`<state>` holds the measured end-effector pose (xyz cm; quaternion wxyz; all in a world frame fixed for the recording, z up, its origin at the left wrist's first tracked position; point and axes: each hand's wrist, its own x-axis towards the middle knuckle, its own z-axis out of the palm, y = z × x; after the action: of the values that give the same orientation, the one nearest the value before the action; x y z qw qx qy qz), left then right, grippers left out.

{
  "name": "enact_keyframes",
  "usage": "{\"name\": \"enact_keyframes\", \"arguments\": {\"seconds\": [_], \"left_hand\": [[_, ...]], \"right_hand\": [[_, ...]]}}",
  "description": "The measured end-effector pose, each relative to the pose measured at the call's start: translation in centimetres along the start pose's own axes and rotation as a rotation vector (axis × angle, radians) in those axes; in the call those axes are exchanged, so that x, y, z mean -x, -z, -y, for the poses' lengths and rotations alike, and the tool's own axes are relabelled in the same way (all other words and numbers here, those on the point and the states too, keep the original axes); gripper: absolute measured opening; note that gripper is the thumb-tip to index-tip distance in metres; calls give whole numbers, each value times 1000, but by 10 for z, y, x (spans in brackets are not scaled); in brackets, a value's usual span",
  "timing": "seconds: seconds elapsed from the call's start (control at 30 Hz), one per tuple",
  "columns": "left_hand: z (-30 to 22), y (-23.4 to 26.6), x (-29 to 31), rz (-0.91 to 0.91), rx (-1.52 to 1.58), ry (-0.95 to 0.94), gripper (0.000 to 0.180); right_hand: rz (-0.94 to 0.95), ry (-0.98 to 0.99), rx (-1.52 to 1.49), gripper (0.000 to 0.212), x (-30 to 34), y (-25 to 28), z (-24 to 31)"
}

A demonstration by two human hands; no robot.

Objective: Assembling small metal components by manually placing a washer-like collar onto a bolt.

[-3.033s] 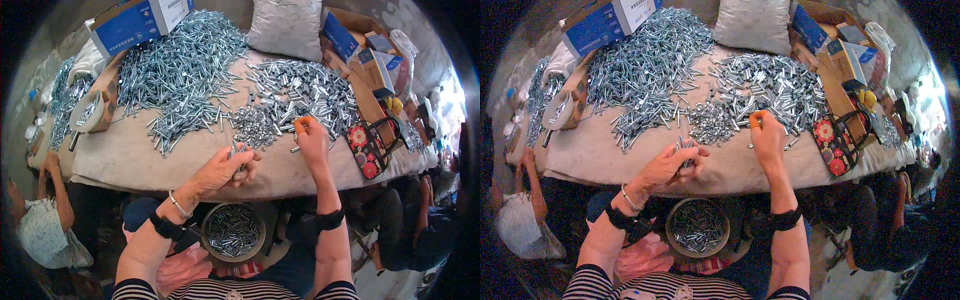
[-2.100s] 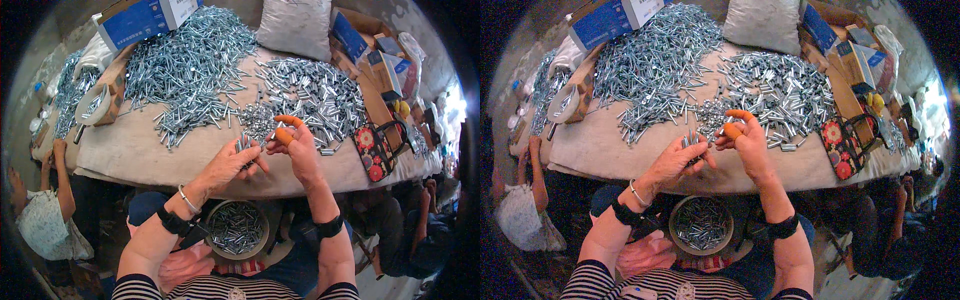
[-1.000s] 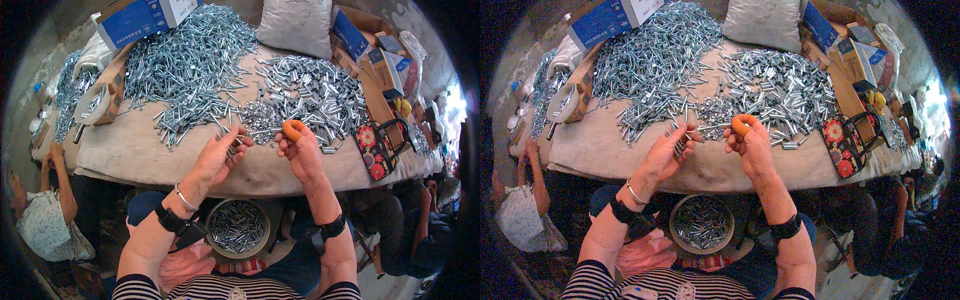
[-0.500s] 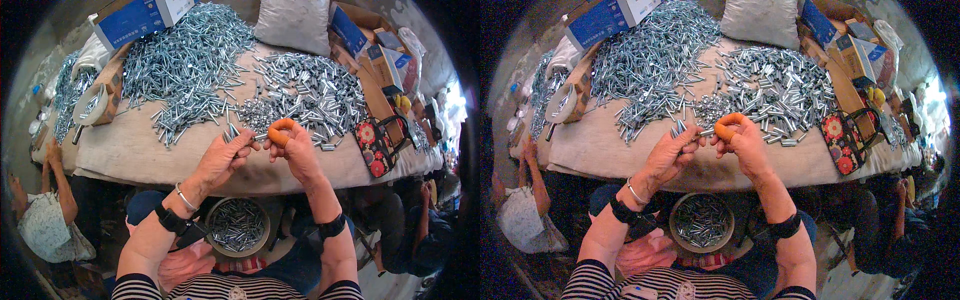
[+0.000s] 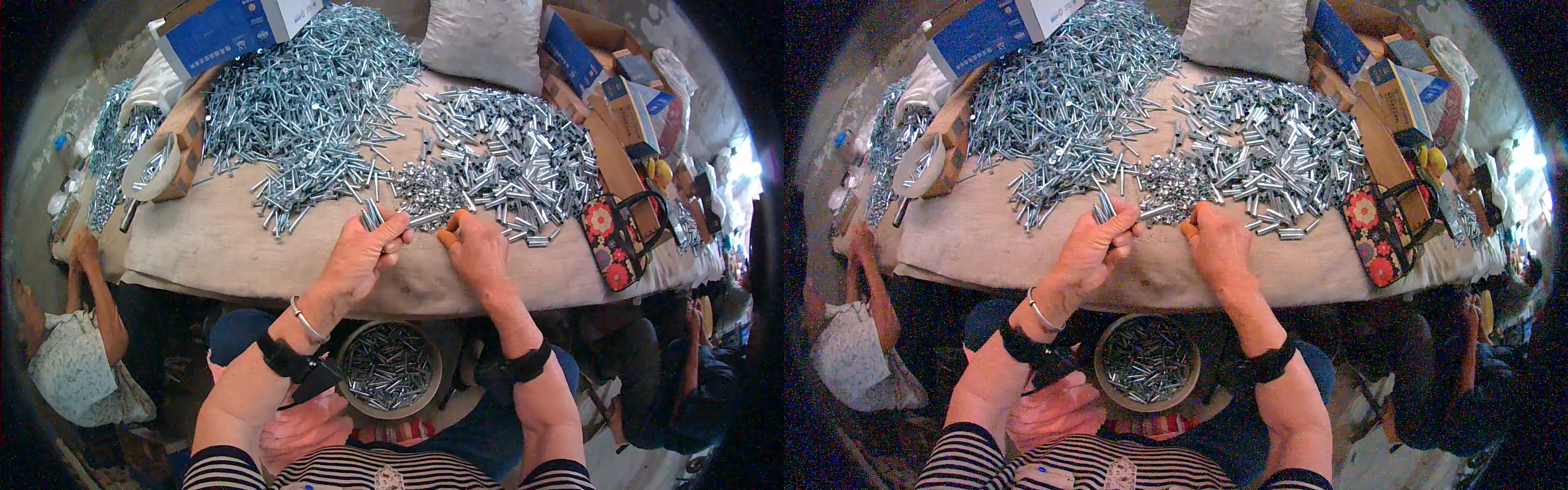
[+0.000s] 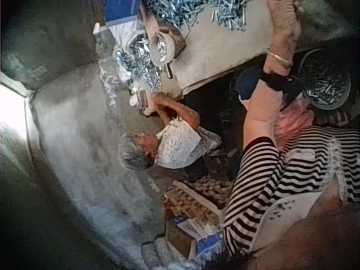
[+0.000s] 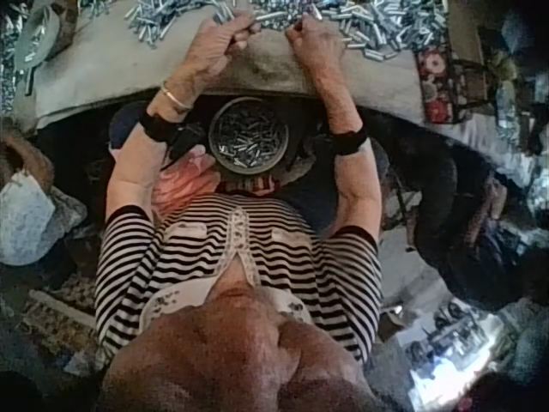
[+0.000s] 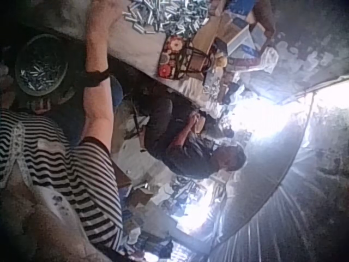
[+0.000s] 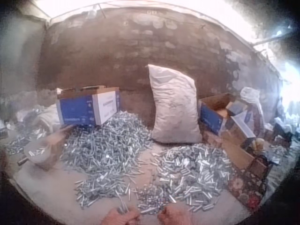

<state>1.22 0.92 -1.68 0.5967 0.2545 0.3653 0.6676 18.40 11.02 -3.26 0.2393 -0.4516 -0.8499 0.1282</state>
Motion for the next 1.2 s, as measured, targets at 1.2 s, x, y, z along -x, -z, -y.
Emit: {"name": "enact_keyframes", "arguments": {"seconds": [1.2], "left_hand": [[-6, -3, 4, 59, -53, 10, 14]], "right_hand": [[22, 159, -1003, 15, 2, 26, 29]]}}
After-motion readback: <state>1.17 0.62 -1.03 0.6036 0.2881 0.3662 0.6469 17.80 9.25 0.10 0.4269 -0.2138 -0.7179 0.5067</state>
